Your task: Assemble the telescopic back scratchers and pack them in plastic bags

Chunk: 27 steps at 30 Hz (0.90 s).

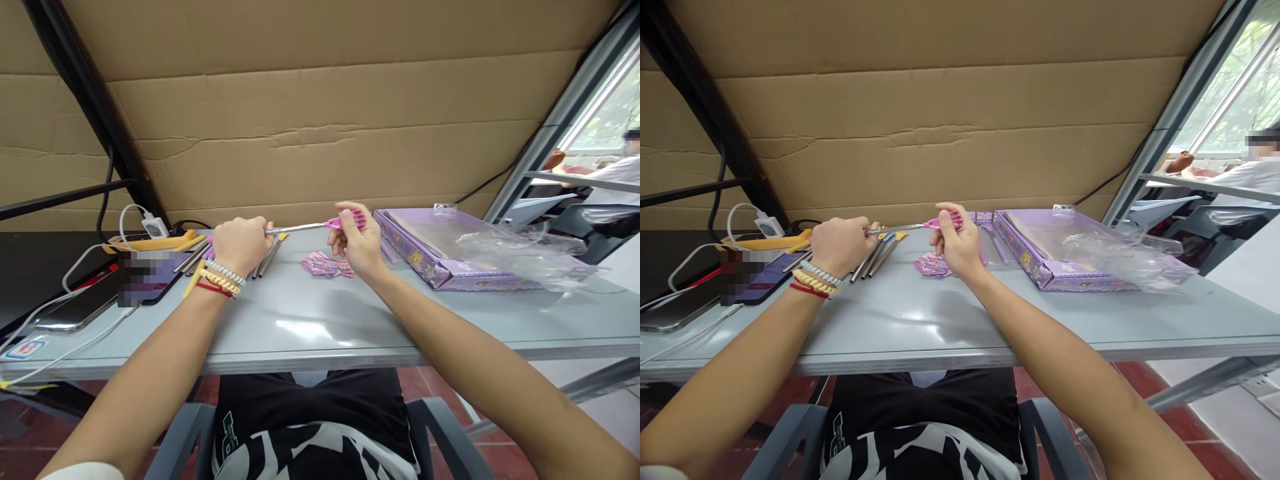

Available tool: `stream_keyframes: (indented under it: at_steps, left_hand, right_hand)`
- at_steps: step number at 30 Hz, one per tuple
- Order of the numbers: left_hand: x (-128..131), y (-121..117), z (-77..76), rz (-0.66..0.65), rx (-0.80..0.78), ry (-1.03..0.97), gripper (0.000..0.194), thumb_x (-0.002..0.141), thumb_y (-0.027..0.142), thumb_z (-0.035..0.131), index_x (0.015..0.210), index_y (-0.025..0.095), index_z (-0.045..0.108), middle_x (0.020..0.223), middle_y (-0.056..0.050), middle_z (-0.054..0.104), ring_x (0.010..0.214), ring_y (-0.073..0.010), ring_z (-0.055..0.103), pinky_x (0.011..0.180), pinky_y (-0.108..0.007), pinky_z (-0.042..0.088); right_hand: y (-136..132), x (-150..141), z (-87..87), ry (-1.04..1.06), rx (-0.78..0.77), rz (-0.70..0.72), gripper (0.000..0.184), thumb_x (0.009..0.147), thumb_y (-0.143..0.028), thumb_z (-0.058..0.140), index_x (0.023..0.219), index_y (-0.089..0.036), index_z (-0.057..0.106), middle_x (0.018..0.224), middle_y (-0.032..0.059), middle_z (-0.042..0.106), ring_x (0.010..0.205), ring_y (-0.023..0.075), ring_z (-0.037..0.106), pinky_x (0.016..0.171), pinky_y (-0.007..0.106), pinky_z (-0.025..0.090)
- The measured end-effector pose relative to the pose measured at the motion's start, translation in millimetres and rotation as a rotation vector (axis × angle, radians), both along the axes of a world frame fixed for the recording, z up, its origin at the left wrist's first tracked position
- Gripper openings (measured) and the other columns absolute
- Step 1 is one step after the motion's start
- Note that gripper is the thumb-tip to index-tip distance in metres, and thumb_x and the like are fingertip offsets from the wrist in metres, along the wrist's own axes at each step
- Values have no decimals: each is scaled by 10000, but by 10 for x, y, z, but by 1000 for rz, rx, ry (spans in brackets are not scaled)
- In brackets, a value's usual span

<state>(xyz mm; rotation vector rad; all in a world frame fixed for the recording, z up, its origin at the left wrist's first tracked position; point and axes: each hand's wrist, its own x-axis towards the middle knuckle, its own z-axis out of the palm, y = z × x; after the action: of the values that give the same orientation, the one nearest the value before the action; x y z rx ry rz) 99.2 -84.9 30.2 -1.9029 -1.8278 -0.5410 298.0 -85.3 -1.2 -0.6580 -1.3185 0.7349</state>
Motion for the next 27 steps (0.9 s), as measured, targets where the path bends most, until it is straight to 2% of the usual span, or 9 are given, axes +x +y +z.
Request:
stream_keyframes:
  at_steps: [5,8,11,13,15,17,20,24,27]
  left_hand:
    - [158,-24,-105,-99,-5,65,491,933,430,318,902,165,730,786,-166,712,785,-310,683,605,-360,405]
    - [217,-15,-167,-140,-44,84,434,927,399,354,900,168,721,782,-158,714,775,-299,688,587,-350,395]
    - [225,2,-214,-209,-54,84,365,913,396,407,925,167,691,809,-141,717,780,-288,687,579,-337,383]
    - [217,14,-241,-341,-42,92,377,922,443,415,982,167,664,879,-125,721,819,-275,683,580,-326,375]
    - [208,27,-265,-469,-24,91,407,950,468,374,1026,178,650,958,-104,717,861,-253,676,581,-315,366]
    - [199,43,-283,-531,-12,73,420,984,439,316,1043,200,656,998,-85,711,879,-225,668,582,-304,357]
    - [179,68,-289,-537,-12,43,423,1001,400,292,1048,225,674,994,-72,708,875,-203,662,579,-294,349]
    - [138,95,-262,-511,-25,-13,378,985,393,358,1055,214,683,979,-79,704,873,-213,657,597,-299,365]
    - [121,108,-257,-562,-45,-64,335,970,378,405,1042,200,679,986,-70,710,896,-212,652,655,-302,399]
  right_hand:
    - [-59,-140,-156,-179,-37,139,487,787,-680,570,1032,-271,470,546,-68,547,382,100,459,394,247,339]
    - [-32,-158,-199,-204,-71,175,486,787,-688,561,1003,-262,467,542,-64,553,377,99,448,398,248,344]
    - [54,-62,-181,-231,-114,139,487,768,-686,585,933,-238,488,532,-58,555,360,88,419,381,240,323]
    - [112,46,-150,-295,-118,99,470,766,-663,605,885,-217,518,542,-47,557,390,83,432,396,231,325]
    - [148,154,-121,-363,-111,47,463,760,-642,623,844,-192,557,568,-33,561,436,81,459,425,226,343]
    - [162,234,-107,-414,-105,12,448,753,-608,650,825,-170,591,607,-15,575,489,87,492,461,229,372]
    - [165,287,-123,-449,-81,3,416,672,-484,771,883,-164,609,713,5,619,599,110,553,540,241,432]
    - [171,272,-166,-425,-76,66,673,523,-335,876,1095,-200,548,846,-6,625,571,90,529,521,240,435]
    - [172,242,-172,-354,-103,121,652,585,-381,845,1122,-216,516,828,-16,618,502,66,486,472,228,408]
